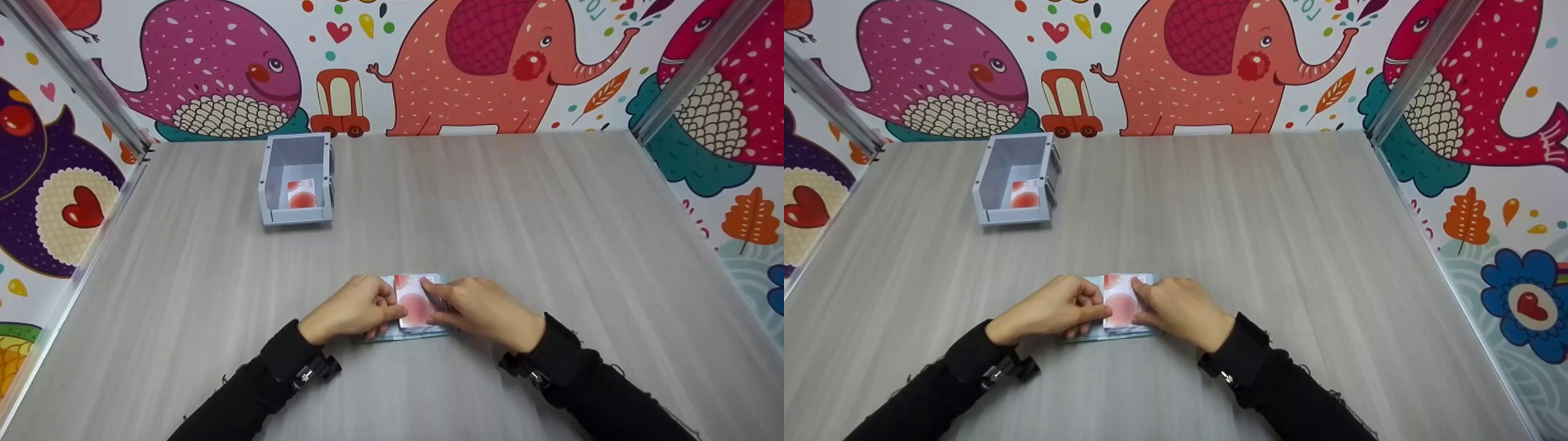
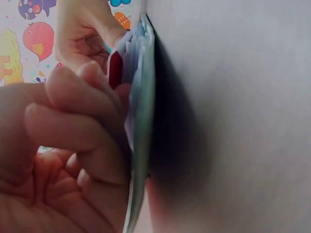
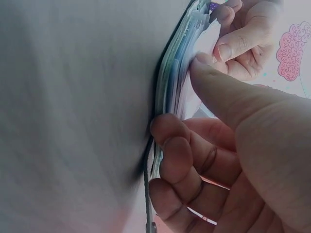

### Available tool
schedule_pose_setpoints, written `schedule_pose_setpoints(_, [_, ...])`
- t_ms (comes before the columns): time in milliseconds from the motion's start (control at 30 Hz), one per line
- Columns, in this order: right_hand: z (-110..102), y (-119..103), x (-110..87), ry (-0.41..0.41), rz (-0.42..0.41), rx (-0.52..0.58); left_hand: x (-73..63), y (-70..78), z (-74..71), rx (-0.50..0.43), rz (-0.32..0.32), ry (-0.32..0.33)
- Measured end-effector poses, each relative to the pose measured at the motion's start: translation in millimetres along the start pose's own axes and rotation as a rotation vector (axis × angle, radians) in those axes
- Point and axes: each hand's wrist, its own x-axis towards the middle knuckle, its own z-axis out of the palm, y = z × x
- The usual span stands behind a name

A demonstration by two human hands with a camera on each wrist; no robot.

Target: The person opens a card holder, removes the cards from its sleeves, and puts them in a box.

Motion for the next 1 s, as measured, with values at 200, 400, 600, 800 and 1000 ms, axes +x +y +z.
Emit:
schedule_pose_setpoints(200, [0.4,0.2,0.0,-0.001,-0.002,0.015,0.4,0.7,-0.4,-0.008,0.003,0.0])
schedule_pose_setpoints(400, [1.3,1.1,-0.1,-0.003,-0.002,0.023,1.0,0.8,-0.7,-0.006,0.01,0.002])
schedule_pose_setpoints(600, [0.7,1.1,0.6,-0.031,0.024,0.048,0.5,1.4,-0.8,-0.004,0.013,0.004])
schedule_pose_setpoints(800, [0.7,1.3,1.3,-0.037,0.03,0.068,0.0,1.8,-0.5,-0.007,0.014,0.009])
schedule_pose_setpoints(1000, [0.3,1.7,1.0,-0.044,0.046,0.093,0.3,2.9,-0.2,-0.001,0.003,0.018])
